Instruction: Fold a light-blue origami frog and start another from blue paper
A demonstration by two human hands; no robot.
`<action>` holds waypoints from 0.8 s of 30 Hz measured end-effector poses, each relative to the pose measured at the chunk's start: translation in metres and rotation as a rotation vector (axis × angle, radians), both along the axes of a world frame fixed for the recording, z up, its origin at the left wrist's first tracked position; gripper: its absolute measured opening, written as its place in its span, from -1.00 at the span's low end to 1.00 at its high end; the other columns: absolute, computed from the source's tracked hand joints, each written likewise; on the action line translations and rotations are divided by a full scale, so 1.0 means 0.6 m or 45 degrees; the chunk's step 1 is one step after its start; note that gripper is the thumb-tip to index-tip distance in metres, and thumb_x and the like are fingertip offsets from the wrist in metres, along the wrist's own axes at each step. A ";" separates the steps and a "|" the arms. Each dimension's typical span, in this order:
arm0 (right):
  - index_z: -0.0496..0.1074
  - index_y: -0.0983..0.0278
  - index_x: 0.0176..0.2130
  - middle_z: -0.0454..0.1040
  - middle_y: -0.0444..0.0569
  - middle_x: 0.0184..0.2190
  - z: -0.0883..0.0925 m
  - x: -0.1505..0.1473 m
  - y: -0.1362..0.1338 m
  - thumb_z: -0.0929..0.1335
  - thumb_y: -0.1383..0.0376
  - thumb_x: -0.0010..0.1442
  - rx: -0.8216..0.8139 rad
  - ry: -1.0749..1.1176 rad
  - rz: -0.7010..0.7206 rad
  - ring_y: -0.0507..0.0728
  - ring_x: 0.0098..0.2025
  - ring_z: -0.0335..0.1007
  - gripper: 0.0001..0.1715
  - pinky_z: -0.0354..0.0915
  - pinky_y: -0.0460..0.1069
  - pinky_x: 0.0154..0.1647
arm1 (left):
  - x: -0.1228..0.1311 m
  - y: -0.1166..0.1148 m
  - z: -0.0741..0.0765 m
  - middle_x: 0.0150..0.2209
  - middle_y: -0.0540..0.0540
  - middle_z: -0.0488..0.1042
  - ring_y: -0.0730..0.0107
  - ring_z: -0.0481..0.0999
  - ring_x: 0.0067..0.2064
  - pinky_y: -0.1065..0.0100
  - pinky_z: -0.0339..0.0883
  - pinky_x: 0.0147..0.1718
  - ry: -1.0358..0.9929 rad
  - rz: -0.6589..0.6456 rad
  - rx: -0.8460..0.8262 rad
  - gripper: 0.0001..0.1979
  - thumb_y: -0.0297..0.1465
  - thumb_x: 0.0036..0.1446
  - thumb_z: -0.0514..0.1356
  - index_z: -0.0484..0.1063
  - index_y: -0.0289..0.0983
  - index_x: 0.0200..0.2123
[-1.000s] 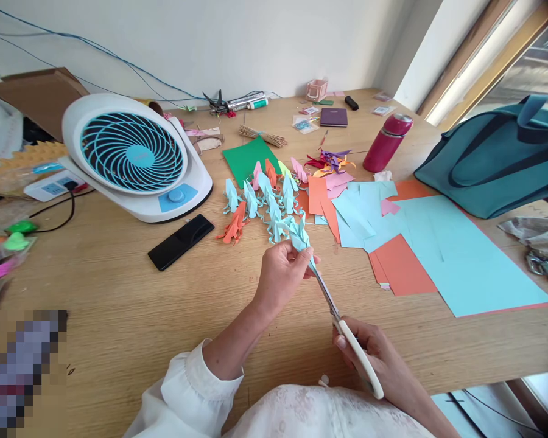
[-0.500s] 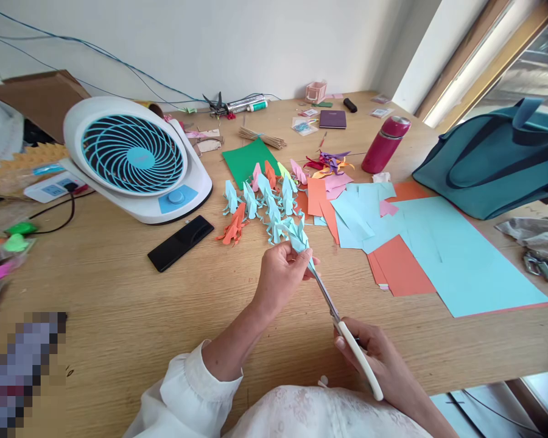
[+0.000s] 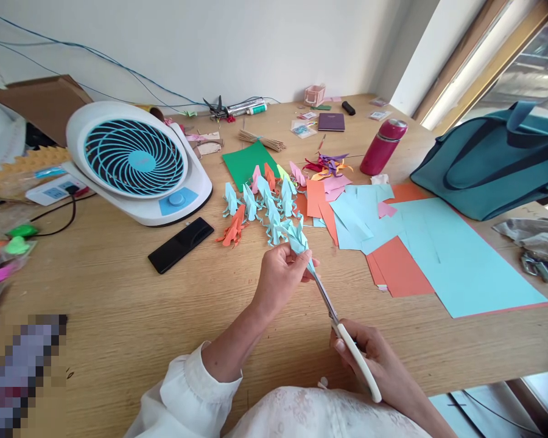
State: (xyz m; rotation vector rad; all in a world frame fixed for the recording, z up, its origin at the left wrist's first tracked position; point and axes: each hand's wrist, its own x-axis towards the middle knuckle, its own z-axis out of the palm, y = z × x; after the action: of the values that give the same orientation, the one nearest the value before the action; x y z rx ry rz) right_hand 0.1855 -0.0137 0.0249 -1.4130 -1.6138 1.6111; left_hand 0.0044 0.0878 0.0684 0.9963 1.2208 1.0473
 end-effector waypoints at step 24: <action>0.21 0.25 -0.48 0.17 -0.19 -0.55 0.009 -0.008 0.007 0.30 -0.08 0.24 -0.022 -0.002 -0.003 0.02 -0.47 0.01 -0.48 -0.02 -0.06 -0.45 | 0.000 0.001 -0.007 -0.38 -0.13 0.63 0.47 0.57 -0.52 0.48 0.45 -0.49 -0.029 -0.032 -0.042 -0.78 -0.27 0.07 0.28 0.44 -0.33 -0.39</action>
State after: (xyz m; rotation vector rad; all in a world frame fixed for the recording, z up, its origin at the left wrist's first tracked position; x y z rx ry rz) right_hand 0.1807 -0.0093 0.0301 -1.4246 -1.6025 1.6269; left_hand 0.0044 0.0885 0.0643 0.9695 1.2004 1.0133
